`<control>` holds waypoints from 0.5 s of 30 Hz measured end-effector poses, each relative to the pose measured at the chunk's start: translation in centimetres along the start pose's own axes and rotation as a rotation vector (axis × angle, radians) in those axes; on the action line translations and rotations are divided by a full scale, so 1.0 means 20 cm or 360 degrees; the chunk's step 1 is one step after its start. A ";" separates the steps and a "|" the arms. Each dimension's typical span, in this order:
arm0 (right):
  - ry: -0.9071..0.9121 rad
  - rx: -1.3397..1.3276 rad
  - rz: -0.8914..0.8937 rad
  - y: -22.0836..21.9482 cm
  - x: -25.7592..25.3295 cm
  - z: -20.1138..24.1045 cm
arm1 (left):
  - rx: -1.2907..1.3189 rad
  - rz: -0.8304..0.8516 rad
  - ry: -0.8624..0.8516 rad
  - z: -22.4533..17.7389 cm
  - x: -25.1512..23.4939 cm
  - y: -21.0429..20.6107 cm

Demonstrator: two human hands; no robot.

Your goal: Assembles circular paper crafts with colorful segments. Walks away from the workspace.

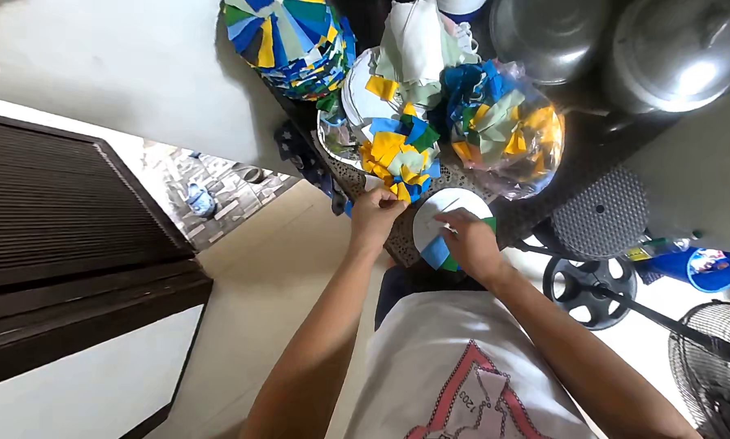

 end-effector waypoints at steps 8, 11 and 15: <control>-0.0323 -0.1019 0.0247 -0.09 -0.17 0.09 | 0.0681 -0.0036 0.0286 0.04 0.10 -0.01; -0.0343 -0.1054 0.0257 -0.12 -0.24 0.10 | 0.0789 -0.0073 0.0299 0.05 0.08 0.00; -0.0256 -0.0793 0.0149 -0.07 -0.36 0.12 | 0.0921 -0.0076 0.0235 0.01 0.05 0.00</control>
Point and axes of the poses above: each hand's wrist, its own x-axis away from the middle knuckle, its own y-axis out of the back of the hand, z = x × y, the point moved 8 cm from there along -x, towards the middle knuckle, and after that the axes turned 9 degrees about x, right-handed, at the moved point
